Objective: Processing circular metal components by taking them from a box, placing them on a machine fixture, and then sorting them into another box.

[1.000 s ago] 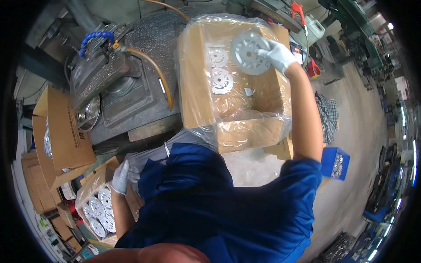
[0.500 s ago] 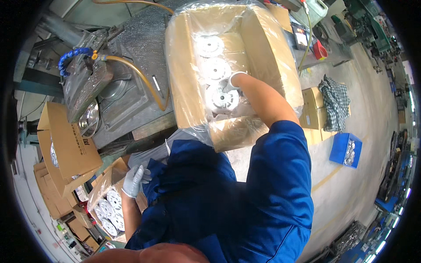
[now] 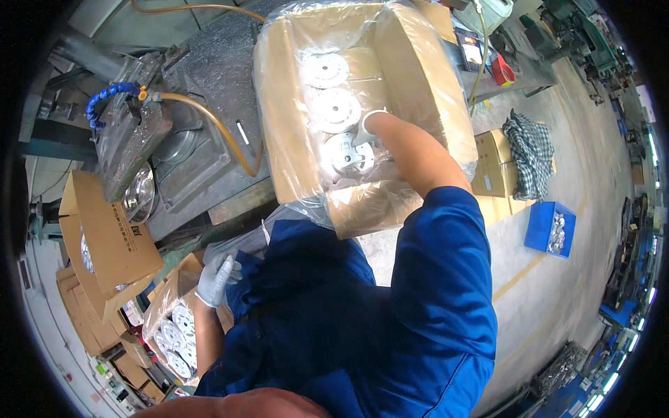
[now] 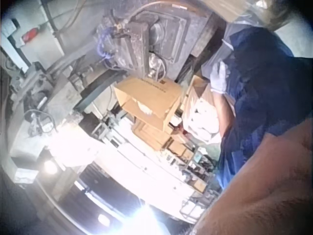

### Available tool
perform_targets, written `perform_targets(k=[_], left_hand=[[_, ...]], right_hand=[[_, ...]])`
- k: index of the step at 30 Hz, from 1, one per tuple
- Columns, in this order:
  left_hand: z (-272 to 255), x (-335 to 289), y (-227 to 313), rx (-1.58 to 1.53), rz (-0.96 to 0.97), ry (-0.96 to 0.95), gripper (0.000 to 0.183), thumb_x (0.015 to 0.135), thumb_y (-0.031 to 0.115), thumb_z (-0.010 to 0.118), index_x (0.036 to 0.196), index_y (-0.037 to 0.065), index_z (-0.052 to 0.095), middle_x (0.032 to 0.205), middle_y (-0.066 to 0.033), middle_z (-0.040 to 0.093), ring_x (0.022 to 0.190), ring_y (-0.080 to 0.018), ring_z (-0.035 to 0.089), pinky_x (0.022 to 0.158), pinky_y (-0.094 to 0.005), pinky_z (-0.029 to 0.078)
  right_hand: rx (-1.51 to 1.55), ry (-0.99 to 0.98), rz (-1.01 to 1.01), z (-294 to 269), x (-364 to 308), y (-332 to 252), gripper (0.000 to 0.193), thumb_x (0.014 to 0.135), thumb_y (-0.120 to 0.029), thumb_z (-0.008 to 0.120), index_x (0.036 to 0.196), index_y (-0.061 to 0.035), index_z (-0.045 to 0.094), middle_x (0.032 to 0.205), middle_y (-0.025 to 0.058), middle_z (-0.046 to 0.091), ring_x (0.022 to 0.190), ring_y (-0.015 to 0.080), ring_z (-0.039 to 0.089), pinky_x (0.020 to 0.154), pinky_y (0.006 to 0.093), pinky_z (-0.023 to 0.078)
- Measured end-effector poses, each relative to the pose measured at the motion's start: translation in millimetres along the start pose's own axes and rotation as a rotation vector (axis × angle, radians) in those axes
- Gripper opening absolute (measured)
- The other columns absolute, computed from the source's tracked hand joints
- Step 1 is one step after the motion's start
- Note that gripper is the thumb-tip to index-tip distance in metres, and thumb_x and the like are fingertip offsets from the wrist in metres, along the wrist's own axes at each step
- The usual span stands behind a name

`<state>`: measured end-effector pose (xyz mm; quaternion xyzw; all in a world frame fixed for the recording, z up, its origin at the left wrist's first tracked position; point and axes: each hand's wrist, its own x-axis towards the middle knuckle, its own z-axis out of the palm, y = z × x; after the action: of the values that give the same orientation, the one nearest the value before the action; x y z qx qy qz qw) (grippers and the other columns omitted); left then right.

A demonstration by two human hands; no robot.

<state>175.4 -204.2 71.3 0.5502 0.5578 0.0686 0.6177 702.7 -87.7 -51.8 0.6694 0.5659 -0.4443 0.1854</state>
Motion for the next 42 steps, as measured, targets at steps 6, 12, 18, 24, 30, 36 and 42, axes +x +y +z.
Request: perform_targets(k=[6, 12, 18, 24, 30, 36, 42], left_hand=[[-14, 15, 7, 0.424, 0.223, 0.044, 0.055, 0.098, 0.049, 0.056, 0.127, 0.003, 0.063, 0.105, -0.0208, 0.071, 0.097, -0.0341, 0.068, 0.086, -0.0430, 0.053], [-5, 69, 55, 0.923, 0.044, -0.128, 0.061, 0.093, 0.059, 0.052, 0.118, 0.005, 0.067, 0.113, -0.0221, 0.069, 0.108, -0.0415, 0.064, 0.091, -0.0489, 0.051], [41, 100, 65, 1.105, 0.250, -0.117, 0.056, 0.090, 0.057, 0.057, 0.112, 0.008, 0.073, 0.115, -0.0145, 0.070, 0.110, -0.0323, 0.065, 0.092, -0.0454, 0.052], [42, 108, 17, 0.945, 0.392, -0.049, 0.059, 0.090, 0.058, 0.056, 0.124, 0.012, 0.068, 0.129, -0.0137, 0.064, 0.121, -0.0311, 0.059, 0.101, -0.0428, 0.047], [-13, 27, -25, 0.646, 0.380, 0.012, 0.056, 0.089, 0.058, 0.059, 0.107, 0.006, 0.071, 0.105, -0.0186, 0.071, 0.103, -0.0388, 0.066, 0.088, -0.0469, 0.052], [-65, -108, -152, -0.146, 0.190, 0.785, 0.059, 0.095, 0.052, 0.059, 0.128, 0.003, 0.063, 0.125, -0.0178, 0.066, 0.122, -0.0314, 0.059, 0.107, -0.0396, 0.043], [-164, -242, -272, -1.497, -0.070, 1.995, 0.052, 0.098, 0.051, 0.052, 0.128, 0.009, 0.058, 0.095, -0.0136, 0.071, 0.059, -0.0258, 0.062, 0.054, -0.0401, 0.051]], right_hand=[[-0.034, 0.278, 0.105, -63, -79, -29, 0.061, 0.084, -0.051, 0.071, 0.121, -0.0023, 0.068, 0.105, 0.0154, 0.073, 0.094, 0.0243, 0.066, 0.085, 0.0396, 0.052], [0.516, 0.308, -0.826, -87, -201, -182, 0.048, 0.104, -0.042, 0.049, 0.111, 0.0028, 0.064, 0.095, 0.0121, 0.071, 0.078, 0.0162, 0.067, 0.071, 0.0313, 0.055], [0.482, -0.504, -1.151, 20, -211, -375, 0.040, 0.097, -0.025, 0.060, 0.123, 0.0048, 0.060, 0.113, 0.0174, 0.068, 0.097, 0.0224, 0.069, 0.089, 0.0346, 0.054], [0.390, 0.154, -1.434, 97, -183, -456, 0.039, 0.102, -0.022, 0.053, 0.128, 0.0070, 0.057, 0.135, 0.0208, 0.057, 0.124, 0.0299, 0.057, 0.103, 0.0380, 0.046], [0.606, 0.248, -1.037, 73, -161, -413, 0.047, 0.104, -0.029, 0.050, 0.137, 0.0045, 0.052, 0.144, 0.0159, 0.051, 0.133, 0.0264, 0.048, 0.113, 0.0412, 0.036], [0.328, 0.182, -0.624, 58, -193, -329, 0.035, 0.103, -0.022, 0.050, 0.124, 0.0037, 0.062, 0.085, 0.0078, 0.067, 0.076, 0.0136, 0.060, 0.079, 0.0297, 0.049], [0.347, 0.194, -0.813, 67, -185, -312, 0.032, 0.103, -0.019, 0.054, 0.124, 0.0039, 0.061, 0.115, 0.0127, 0.066, 0.106, 0.0204, 0.061, 0.099, 0.0333, 0.045]])
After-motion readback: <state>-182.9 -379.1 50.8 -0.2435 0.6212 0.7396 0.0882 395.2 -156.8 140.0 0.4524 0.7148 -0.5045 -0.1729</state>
